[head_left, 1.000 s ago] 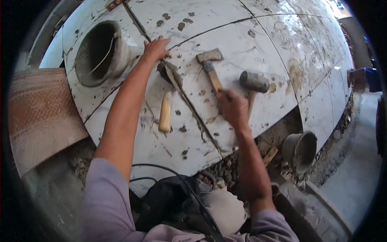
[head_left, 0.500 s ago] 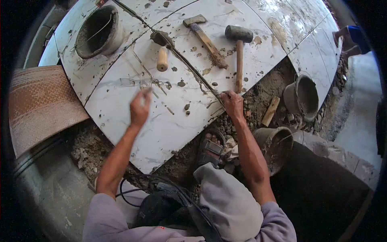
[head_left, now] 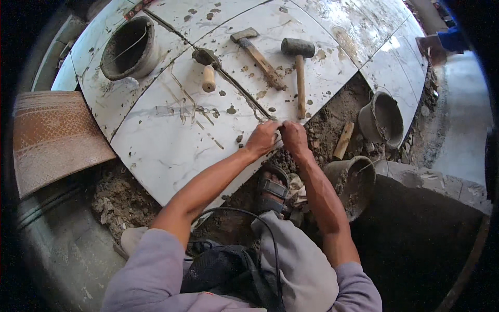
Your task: The person installs a floor tile by tapping it with a rubber mallet, then scrapes and applies mortar along the edges using a trowel.
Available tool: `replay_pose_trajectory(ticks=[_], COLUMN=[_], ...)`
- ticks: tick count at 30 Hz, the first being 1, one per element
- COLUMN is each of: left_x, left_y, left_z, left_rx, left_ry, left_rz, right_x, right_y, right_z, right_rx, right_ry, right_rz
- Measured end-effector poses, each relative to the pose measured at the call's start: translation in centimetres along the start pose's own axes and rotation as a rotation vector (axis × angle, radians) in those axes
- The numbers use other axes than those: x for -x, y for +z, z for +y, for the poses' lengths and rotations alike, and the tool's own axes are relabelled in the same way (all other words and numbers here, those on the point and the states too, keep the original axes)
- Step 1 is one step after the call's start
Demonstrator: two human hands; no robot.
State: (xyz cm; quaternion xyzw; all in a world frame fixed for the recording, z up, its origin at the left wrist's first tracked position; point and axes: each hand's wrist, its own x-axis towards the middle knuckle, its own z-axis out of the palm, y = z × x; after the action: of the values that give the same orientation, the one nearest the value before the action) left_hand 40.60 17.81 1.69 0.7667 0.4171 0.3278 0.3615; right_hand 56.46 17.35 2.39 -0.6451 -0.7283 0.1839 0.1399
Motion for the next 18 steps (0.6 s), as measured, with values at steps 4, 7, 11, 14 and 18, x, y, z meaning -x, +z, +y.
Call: replay_pose_trajectory(ticks=[4,7,11,14,18], left_x=[-1.2,-1.6,-2.1,-1.9,-3.0], left_y=[1.0,1.5,2.4,2.3,2.6], left_z=[-0.4,-1.4,-1.2,-2.6,-1.8], left_rx=[0.031,-0.017,0.041,-0.150,0.089], left_ry=[-0.064,-0.039,-0.116,0.033,-0.006], left_rz=[-0.028,0.088,0.009,0.001,0.141], right_x=[0.8,0.2,1.3,-0.4,-4.0], right_y=[0.2,1.0,0.3,-0.7,-7.2], right_z=[0.9,0.5,0.5,-0.4,-5.4], right_rx=[0.048,0.034,0.045,0.078,0.181], right_ry=[0.004,-0.077,-0.108,-0.147,-0.094], right_rz=[-0.061,-0.003,0.042,-0.125,-0.278])
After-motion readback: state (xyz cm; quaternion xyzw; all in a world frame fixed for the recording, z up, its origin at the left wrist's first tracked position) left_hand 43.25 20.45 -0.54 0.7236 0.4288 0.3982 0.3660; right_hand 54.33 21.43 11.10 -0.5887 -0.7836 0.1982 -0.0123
